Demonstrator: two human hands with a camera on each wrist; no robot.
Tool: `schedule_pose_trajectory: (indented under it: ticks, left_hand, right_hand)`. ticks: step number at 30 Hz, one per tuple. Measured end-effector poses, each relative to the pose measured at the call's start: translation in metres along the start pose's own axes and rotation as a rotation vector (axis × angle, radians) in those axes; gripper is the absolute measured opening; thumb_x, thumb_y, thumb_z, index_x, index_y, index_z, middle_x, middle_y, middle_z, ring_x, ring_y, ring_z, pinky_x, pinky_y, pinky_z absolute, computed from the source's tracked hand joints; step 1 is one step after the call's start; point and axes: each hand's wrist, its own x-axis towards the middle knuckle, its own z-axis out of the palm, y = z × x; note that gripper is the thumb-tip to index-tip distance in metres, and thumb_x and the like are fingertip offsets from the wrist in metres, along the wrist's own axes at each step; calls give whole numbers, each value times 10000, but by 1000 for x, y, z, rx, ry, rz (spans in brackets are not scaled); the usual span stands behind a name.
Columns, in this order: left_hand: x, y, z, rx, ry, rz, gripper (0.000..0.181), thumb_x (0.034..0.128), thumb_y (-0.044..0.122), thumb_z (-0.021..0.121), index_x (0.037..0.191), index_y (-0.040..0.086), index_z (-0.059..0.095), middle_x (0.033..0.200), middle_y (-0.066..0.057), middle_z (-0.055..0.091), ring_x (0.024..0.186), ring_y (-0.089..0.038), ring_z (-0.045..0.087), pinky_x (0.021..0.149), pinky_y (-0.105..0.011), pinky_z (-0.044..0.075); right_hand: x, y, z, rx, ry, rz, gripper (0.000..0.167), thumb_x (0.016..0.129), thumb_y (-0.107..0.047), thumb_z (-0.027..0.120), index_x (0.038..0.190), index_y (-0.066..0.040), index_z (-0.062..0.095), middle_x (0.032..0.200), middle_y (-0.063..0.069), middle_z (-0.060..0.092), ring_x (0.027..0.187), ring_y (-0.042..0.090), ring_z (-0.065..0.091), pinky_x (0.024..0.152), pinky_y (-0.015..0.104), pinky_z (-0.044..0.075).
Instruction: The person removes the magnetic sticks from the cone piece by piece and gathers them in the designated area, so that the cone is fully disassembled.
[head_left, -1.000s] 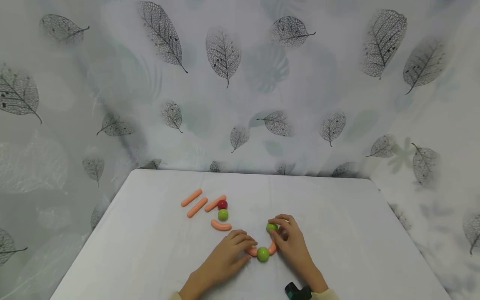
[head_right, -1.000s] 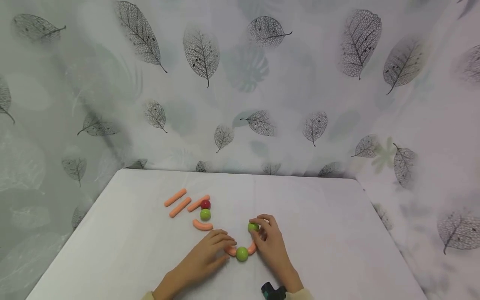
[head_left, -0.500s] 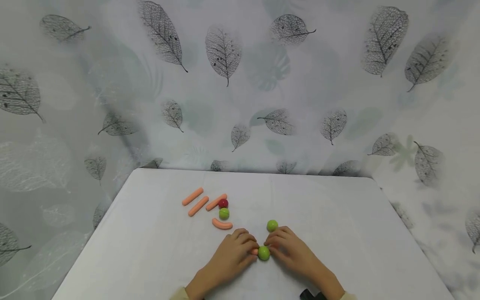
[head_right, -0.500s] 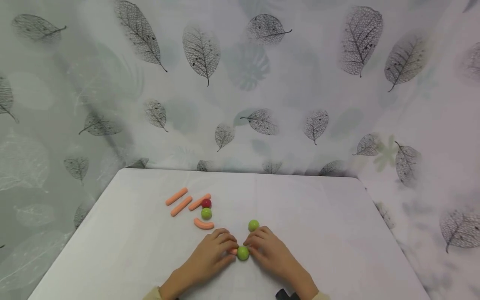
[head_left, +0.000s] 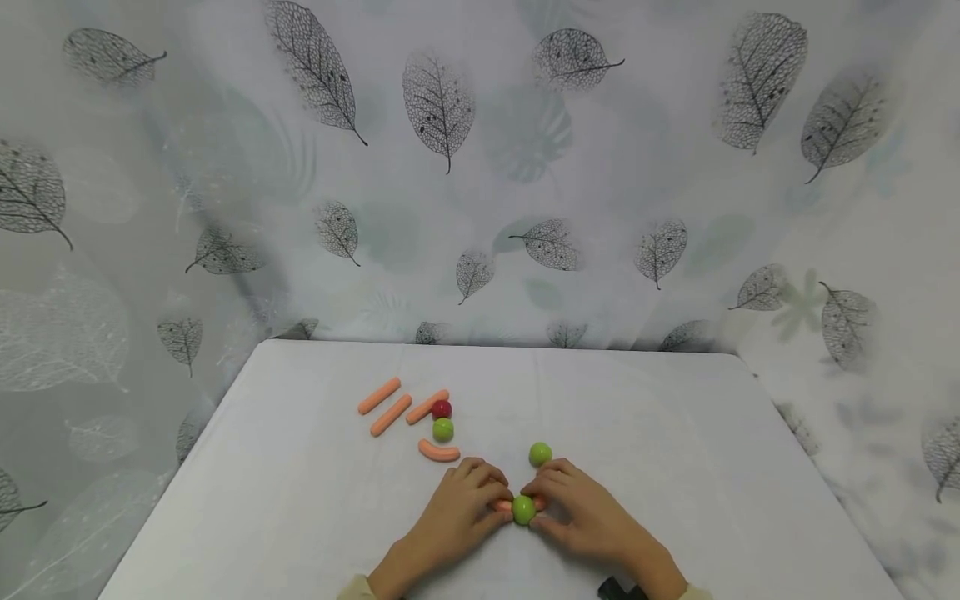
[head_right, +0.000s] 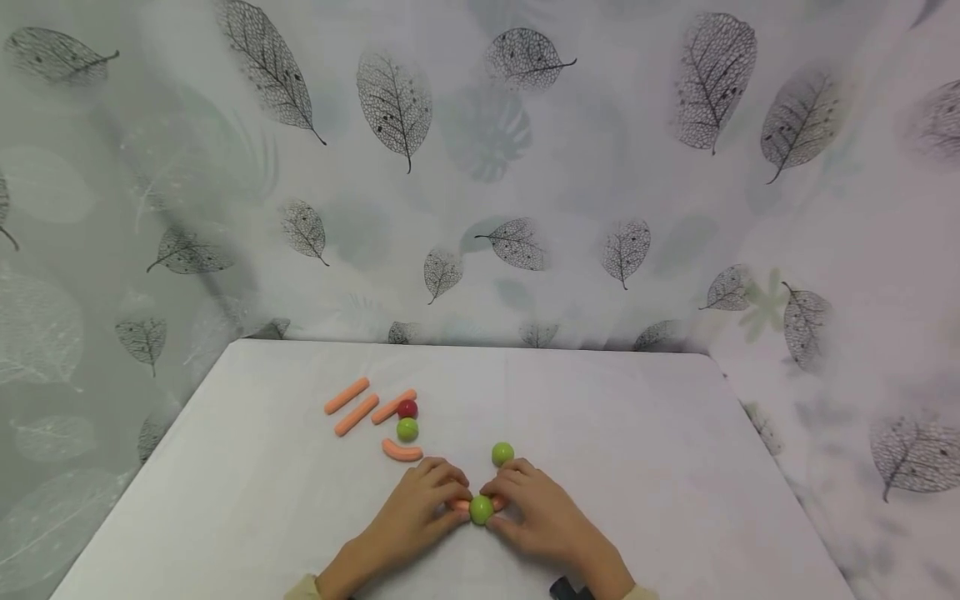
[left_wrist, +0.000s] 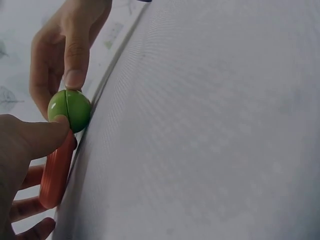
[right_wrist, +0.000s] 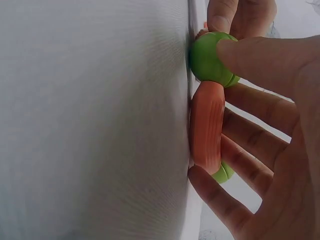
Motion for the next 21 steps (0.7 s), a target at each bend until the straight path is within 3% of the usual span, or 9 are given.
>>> schedule_pose_trajectory:
  ticks: [7,21]
  left_hand:
    - [-3,0,2,-8,15,-7,140,950,433,736,979,301,770,1137,152,673,1175,-100,561,948,-368,511]
    - [-2,1,-2,49,49,0,110,924,380,775,911,276,743,1073,124,679,1115,-103,581,895,-326,515]
  right_hand:
    - [-2,-4,3,14,7,-7,287,871,-257,836,1122,-265,696,961,-227,587,1061,12,529,906,304,516]
    - [1,-9,4,-62,28,20,321,829,-287,862,1104,-254,701,1011,-221,614,1061,31,545,903,309,535]
